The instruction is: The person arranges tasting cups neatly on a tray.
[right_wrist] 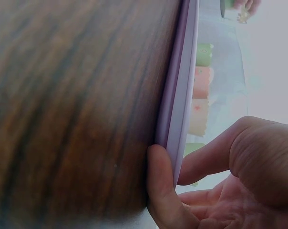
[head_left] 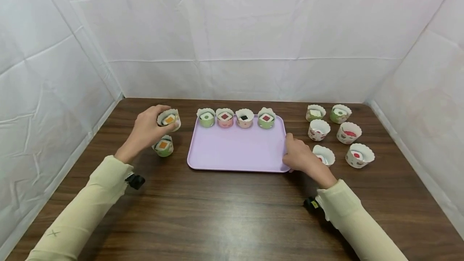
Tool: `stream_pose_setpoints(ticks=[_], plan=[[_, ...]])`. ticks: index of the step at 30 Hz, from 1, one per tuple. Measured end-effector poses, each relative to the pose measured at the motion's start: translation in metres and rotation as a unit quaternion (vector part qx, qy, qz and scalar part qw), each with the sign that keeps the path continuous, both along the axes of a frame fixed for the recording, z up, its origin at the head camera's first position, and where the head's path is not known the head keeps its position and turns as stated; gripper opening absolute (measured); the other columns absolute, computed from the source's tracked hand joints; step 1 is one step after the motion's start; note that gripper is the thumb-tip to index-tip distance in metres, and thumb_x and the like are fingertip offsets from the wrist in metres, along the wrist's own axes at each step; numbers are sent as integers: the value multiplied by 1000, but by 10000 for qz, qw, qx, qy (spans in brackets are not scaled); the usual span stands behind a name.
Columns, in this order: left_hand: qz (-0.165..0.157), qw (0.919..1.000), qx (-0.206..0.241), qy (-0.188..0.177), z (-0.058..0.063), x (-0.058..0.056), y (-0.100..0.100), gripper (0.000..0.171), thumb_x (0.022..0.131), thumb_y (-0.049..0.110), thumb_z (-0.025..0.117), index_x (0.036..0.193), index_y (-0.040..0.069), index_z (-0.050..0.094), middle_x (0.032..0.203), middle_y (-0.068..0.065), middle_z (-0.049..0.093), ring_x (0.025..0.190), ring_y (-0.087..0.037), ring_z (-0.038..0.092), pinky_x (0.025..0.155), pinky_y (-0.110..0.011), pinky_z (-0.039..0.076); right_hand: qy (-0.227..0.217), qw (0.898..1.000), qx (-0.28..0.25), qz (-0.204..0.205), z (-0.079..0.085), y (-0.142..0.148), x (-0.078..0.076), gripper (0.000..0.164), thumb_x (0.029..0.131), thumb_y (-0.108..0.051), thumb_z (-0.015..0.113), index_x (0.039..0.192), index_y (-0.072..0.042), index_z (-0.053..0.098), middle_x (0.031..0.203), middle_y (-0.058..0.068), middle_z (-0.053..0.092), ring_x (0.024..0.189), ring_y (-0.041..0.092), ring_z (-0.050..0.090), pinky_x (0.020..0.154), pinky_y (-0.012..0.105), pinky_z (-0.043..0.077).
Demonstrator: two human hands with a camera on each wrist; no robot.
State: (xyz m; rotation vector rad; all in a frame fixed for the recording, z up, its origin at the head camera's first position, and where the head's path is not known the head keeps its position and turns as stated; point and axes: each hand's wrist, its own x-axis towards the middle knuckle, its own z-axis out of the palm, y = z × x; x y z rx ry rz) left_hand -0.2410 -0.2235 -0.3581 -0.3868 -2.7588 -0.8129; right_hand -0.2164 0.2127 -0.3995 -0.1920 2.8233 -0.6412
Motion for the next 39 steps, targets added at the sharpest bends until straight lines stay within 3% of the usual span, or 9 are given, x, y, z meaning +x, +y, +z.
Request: stream_pose_setpoints(ticks=[5, 9, 21, 26, 39], plan=[[-203, 9998, 59, 44, -1, -5, 17, 59, 85, 36, 71, 134, 7, 53, 127, -15, 59, 106, -31, 58, 84, -49, 47, 25, 10000, -1, 4, 1, -1, 0, 48, 82, -2, 45, 126, 11, 32, 112, 32, 55, 53, 19, 60, 46, 27, 53], [-335, 9994, 40, 111, -5, -10, 32, 56, 84, 35, 72, 130, 8, 56, 122, -14, 62, 101, -29, 59, 81, -47, 48, 56, 10000, 45, -16, 3, 0, 0, 46, 82, -1, 45, 125, 10, 33, 111, 31, 56, 51, 19, 60, 48, 28, 53], [-556, 9968, -230, -524, -21, -18, 70, 55, 80, 31, 77, 126, 8, 57, 129, -15, 60, 119, -33, 55, 98, -51, 45, 149, 9999, 23, -10, -1, -1, 1, 44, 80, -1, 46, 121, 9, 35, 107, 31, 56, 51, 20, 60, 46, 28, 52], [-687, 9949, -375, -630, -23, -20, 78, 53, 78, 28, 79, 122, 8, 60, 122, -15, 63, 111, -33, 58, 92, -48, 47, 188, 9998, 57, 10, -1, -2, 1, 43, 79, -1, 46, 119, 9, 35, 106, 30, 57, 51, 20, 59, 46, 28, 52], [-889, 9916, -516, -782, -27, -22, 82, 54, 76, 28, 80, 122, 7, 60, 119, -13, 65, 108, -30, 59, 90, -47, 47, 186, 9998, 58, 20, -2, -1, 1, 43, 80, -2, 46, 121, 9, 35, 107, 30, 57, 51, 19, 59, 48, 27, 52]])
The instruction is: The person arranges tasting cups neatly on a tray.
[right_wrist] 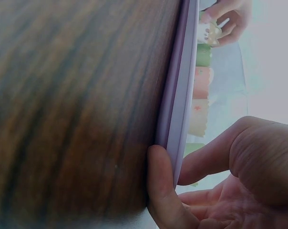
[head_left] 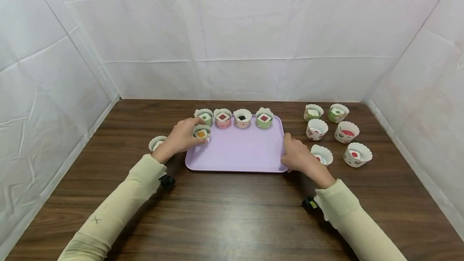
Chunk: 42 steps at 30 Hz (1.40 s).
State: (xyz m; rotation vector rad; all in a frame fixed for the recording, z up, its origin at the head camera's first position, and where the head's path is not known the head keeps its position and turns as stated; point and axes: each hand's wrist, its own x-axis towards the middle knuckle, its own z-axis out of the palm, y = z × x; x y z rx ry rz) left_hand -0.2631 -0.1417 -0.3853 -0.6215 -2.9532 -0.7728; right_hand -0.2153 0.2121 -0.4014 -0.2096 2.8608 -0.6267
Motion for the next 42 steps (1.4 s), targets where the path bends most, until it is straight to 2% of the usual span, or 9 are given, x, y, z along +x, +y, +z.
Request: stream_pose_setpoints(ticks=[14, 24, 33, 42], plan=[[-68, 9999, -73, -130, 2, 2, -1, 57, 78, 24, 79, 128, 6, 57, 124, -15, 60, 115, -33, 56, 95, -49, 45, 38, 10000, -39, 48, 3, -1, 1, 41, 80, -1, 45, 119, 10, 36, 106, 31, 57, 51, 19, 60, 47, 27, 52], [8, 9997, -132, -197, 6, 5, -3, 59, 77, 28, 80, 128, 10, 57, 120, -14, 58, 112, -34, 53, 95, -50, 43, 19, 10000, -1, 20, 3, -2, 1, 40, 80, -1, 46, 118, 9, 37, 106, 29, 58, 53, 20, 60, 48, 28, 52], [55, 10000, 68, 4, 18, 10, -13, 59, 79, 31, 78, 129, 8, 57, 120, -15, 58, 105, -32, 56, 87, -46, 46, -38, 10000, 8, -3, 3, -1, 1, 43, 80, -2, 46, 120, 9, 36, 108, 30, 57, 53, 20, 60, 48, 27, 52], [144, 9968, 652, 447, 27, 19, -32, 47, 84, 27, 74, 124, 8, 59, 121, -14, 58, 106, -32, 63, 89, -46, 52, -126, 9999, 10, 1, 3, -1, 1, 43, 81, -1, 46, 121, 9, 35, 106, 28, 56, 49, 17, 60, 50, 27, 52]])
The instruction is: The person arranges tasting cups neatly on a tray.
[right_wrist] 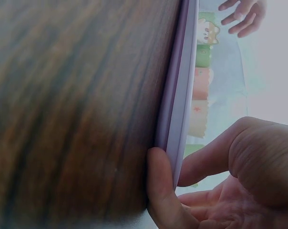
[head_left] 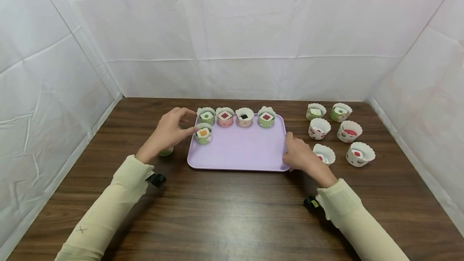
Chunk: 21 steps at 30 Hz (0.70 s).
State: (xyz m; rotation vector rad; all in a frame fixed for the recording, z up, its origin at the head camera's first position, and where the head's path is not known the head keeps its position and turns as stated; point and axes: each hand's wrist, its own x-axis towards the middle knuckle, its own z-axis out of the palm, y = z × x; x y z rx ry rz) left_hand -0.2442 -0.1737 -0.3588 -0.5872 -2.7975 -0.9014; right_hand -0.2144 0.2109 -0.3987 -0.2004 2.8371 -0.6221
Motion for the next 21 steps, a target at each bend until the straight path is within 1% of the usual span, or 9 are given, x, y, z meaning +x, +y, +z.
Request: stream_pose_setpoints(ticks=[4, 7, 10, 14, 21], plan=[[128, 9992, 360, 91, 2, 1, -11, 45, 86, 26, 72, 125, 8, 58, 122, -13, 58, 106, -31, 63, 89, -46, 53, 29, 10000, -10, 3, 0, 0, 0, 43, 81, -2, 46, 121, 10, 35, 107, 29, 56, 51, 19, 60, 49, 27, 52], [313, 9970, 702, 46, 4, 2, -20, 45, 87, 28, 71, 126, 11, 58, 125, -11, 57, 108, -31, 62, 89, -46, 53, 57, 10000, 4, 11, -1, 1, 0, 42, 80, -2, 46, 120, 9, 35, 105, 28, 56, 52, 20, 59, 49, 28, 52], [545, 9941, 940, 25, 5, 2, -28, 44, 87, 32, 71, 125, 14, 58, 127, -9, 57, 110, -30, 62, 89, -46, 53, 49, 10000, 13, 29, -1, 1, -1, 41, 80, -1, 47, 118, 9, 36, 102, 26, 57, 51, 19, 60, 50, 28, 51], [784, 9907, 1112, 25, 6, 2, -38, 45, 88, 35, 69, 126, 14, 59, 127, -9, 57, 111, -31, 61, 87, -47, 53, 42, 10000, 27, 56, -2, 1, -2, 39, 80, -1, 47, 117, 8, 37, 99, 24, 58, 50, 18, 60, 51, 28, 51], [947, 9865, 1333, 14, 7, 1, -54, 44, 88, 37, 68, 126, 15, 59, 122, -11, 61, 109, -29, 60, 88, -43, 51, 68, 9998, 164, 71, -1, 0, -2, 41, 79, -1, 47, 117, 9, 37, 98, 24, 59, 51, 17, 60, 53, 28, 50]])
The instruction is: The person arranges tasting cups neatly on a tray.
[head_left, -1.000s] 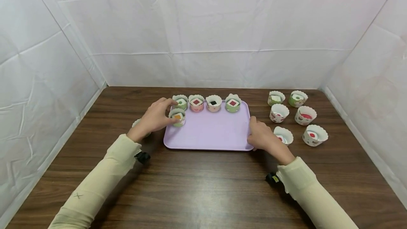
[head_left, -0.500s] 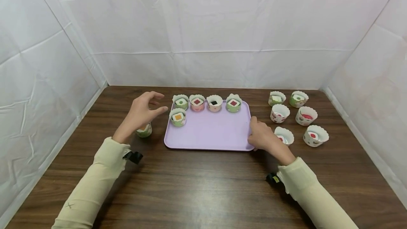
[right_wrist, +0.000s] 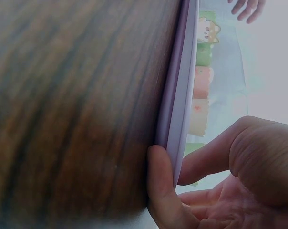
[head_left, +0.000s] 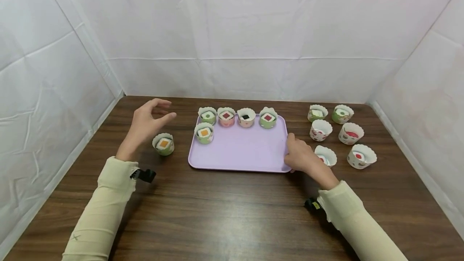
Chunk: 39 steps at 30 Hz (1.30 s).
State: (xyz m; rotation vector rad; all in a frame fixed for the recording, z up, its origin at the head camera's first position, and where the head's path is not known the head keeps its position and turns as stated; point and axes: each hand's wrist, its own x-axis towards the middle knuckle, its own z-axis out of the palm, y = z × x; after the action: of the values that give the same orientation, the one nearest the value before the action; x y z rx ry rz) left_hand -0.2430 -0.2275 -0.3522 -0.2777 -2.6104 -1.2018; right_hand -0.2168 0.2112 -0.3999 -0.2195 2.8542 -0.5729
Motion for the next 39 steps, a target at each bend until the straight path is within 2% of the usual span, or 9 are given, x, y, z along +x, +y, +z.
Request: stream_pose_setpoints(ticks=[4, 9, 14, 18, 24, 28, 31, 35, 39], plan=[[-52, 9999, -59, -99, 3, 2, -11, 46, 88, 39, 68, 126, 16, 58, 121, -12, 62, 111, -30, 60, 89, -45, 50, 19, 10000, -54, 7, -1, 0, 1, 40, 79, -1, 46, 116, 8, 37, 99, 24, 59, 49, 17, 60, 53, 28, 50], [-335, 9967, -410, -622, 8, 8, -26, 52, 87, 45, 67, 129, 17, 55, 124, -13, 62, 115, -32, 59, 92, -49, 49, 53, 9999, -112, 25, -1, -1, 1, 38, 79, -1, 47, 115, 7, 37, 98, 24, 59, 49, 16, 60, 52, 28, 50], [-727, 9870, -729, -1233, 11, 12, -38, 59, 84, 47, 69, 132, 18, 51, 130, -13, 57, 119, -33, 56, 91, -47, 49, 73, 9999, -52, 62, 2, -2, 1, 38, 78, -1, 47, 114, 7, 38, 97, 23, 59, 49, 16, 60, 53, 28, 50], [-1063, 9759, -925, -1664, 12, 13, -41, 66, 84, 45, 71, 137, 16, 46, 136, -14, 52, 124, -35, 52, 89, -47, 51, 70, 10000, 3, 66, 2, -2, 1, 38, 79, -2, 47, 115, 8, 38, 97, 23, 59, 49, 16, 60, 54, 28, 50], [-1647, 9578, -1446, -1862, 8, 7, -41, 70, 82, 38, 75, 140, 10, 45, 135, -19, 54, 124, -37, 52, 96, -52, 47, 44, 10000, -29, 46, 1, 0, 0, 40, 80, -2, 47, 117, 9, 37, 98, 24, 59, 50, 17, 60, 54, 28, 50], [-1807, 9482, -1549, -2106, 4, 5, -37, 74, 77, 34, 80, 139, 13, 46, 133, -18, 56, 123, -35, 52, 99, -53, 44, 47, 10000, -45, 33, 1, 1, 1, 41, 79, -2, 47, 118, 9, 36, 99, 25, 58, 52, 18, 60, 53, 28, 50], [-1877, 9438, -1563, -2226, 0, 4, -36, 76, 73, 29, 83, 139, 12, 47, 132, -17, 55, 122, -35, 51, 99, -53, 43, 55, 10000, -33, 40, 1, 2, 1, 42, 79, -2, 47, 118, 9, 37, 99, 25, 59, 52, 18, 59, 53, 28, 50], [-1966, 9400, -1713, -2202, -5, 2, -35, 76, 71, 24, 84, 137, 9, 49, 131, -18, 54, 121, -35, 50, 97, -52, 45, 52, 10000, -47, 34, 0, 1, 1, 41, 80, -3, 48, 118, 9, 37, 98, 25, 59, 51, 17, 59, 53, 28, 50], [-2000, 9369, -1916, -2132, -7, 1, -33, 72, 71, 19, 84, 134, 7, 52, 125, -18, 58, 110, -31, 55, 90, -43, 48, 54, 9999, -81, 50, 0, 0, 0, 41, 79, -2, 47, 118, 9, 36, 98, 25, 58, 50, 17, 59, 52, 27, 50]])
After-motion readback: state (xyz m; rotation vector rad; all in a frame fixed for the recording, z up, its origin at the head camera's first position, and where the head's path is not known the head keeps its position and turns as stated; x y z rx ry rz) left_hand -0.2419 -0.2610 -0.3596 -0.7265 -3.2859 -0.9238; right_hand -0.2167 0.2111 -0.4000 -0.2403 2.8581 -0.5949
